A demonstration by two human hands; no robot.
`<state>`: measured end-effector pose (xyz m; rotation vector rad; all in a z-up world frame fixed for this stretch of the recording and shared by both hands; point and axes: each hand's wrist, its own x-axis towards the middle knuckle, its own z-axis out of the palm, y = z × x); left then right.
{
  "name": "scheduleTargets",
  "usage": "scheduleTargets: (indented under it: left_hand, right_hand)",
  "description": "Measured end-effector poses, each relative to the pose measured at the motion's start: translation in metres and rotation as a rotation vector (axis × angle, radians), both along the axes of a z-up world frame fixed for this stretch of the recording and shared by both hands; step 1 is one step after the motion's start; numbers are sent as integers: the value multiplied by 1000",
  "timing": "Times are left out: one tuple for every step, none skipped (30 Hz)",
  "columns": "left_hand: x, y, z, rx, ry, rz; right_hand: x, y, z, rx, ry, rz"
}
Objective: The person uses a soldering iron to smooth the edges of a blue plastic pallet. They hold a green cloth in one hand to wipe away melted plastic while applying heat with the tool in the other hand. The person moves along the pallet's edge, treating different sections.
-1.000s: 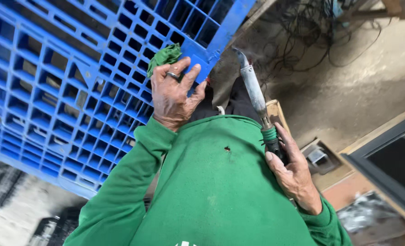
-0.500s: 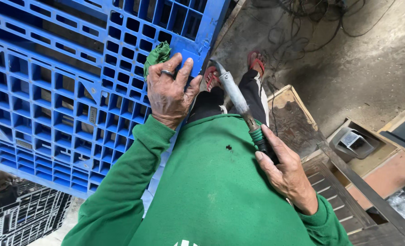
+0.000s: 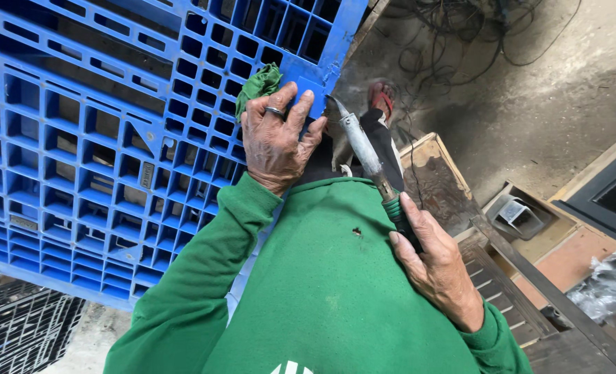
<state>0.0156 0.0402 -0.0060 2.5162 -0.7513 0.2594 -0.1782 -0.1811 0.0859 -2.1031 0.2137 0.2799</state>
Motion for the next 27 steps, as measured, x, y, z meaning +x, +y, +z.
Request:
scheduleTargets:
  left_hand:
    - [1, 1, -1, -2, 7, 0]
    - [1, 2, -1, -3, 14, -2]
    - [1, 2, -1, -3, 22, -4]
    - [1, 3, -2, -13, 24, -7]
    - [1, 3, -2, -23, 27, -11]
    - [2, 4, -2, -32, 28, -17]
    - [2, 4, -2, -35, 33, -15]
    - [2, 6, -1, -39, 36, -15]
    - [2, 7, 0, -43, 40, -16]
    - [2, 7, 0, -47, 48, -12]
    - [2, 6, 0, -52, 57, -8]
    - [2, 6, 0, -56, 65, -5]
    - [2, 6, 0, -60, 63, -5]
    - [3, 6, 0, -64, 62, -5]
    - [3, 7, 1, -68, 61, -4]
    - [3, 7, 1, -71, 62, -6]
    - [4, 7, 1, -75, 64, -9]
    - [4, 7, 1, -78, 65, -8]
    - [5, 8, 0, -83, 70, -9]
    - [5, 8, 0, -87, 77, -9]
    - [5, 9, 0, -91, 84, -8]
    - [6, 9, 0, -97, 90, -13]
    - [6, 9, -1, -103, 97, -18]
    - [6, 10, -1, -108, 104, -22]
    - [5, 11, -1, -108, 101, -21]
    - [6, 11, -2, -108, 98, -22]
    - [6, 11, -3, -108, 94, -22]
  right_hand:
    - [1, 1, 1, -30, -7, 17]
    - [1, 3, 3, -59, -12, 32]
    - [2, 5, 5, -87, -17, 48]
    - [2, 7, 7, -129, 2, 55]
    - [3, 9, 9, -169, 21, 63]
    - [4, 13, 11, -209, 39, 68]
    - [5, 16, 14, -256, 27, 79]
    - [5, 20, 18, -303, 16, 89]
    - [6, 24, 22, -350, 4, 99]
    - [7, 28, 25, -387, 19, 106]
    - [8, 31, 28, -423, 34, 112]
    - [9, 35, 30, -460, 49, 118]
    - [10, 38, 32, -477, 64, 119]
    - [11, 41, 34, -494, 80, 121]
    - [12, 44, 35, -511, 96, 123]
    - [14, 46, 37, -520, 98, 115]
    - [15, 49, 39, -530, 100, 107]
    - [17, 51, 40, -539, 101, 102]
    - [18, 53, 42, -542, 109, 104]
    - [19, 54, 44, -544, 118, 107]
    - [20, 56, 47, -547, 127, 110]
    - [22, 57, 48, -559, 144, 109]
    - [23, 59, 50, -572, 161, 108]
    - [23, 60, 52, -583, 178, 108]
    - [24, 62, 53, -588, 169, 113]
    - [25, 63, 55, -593, 160, 117]
    - [26, 64, 56, -599, 150, 121]
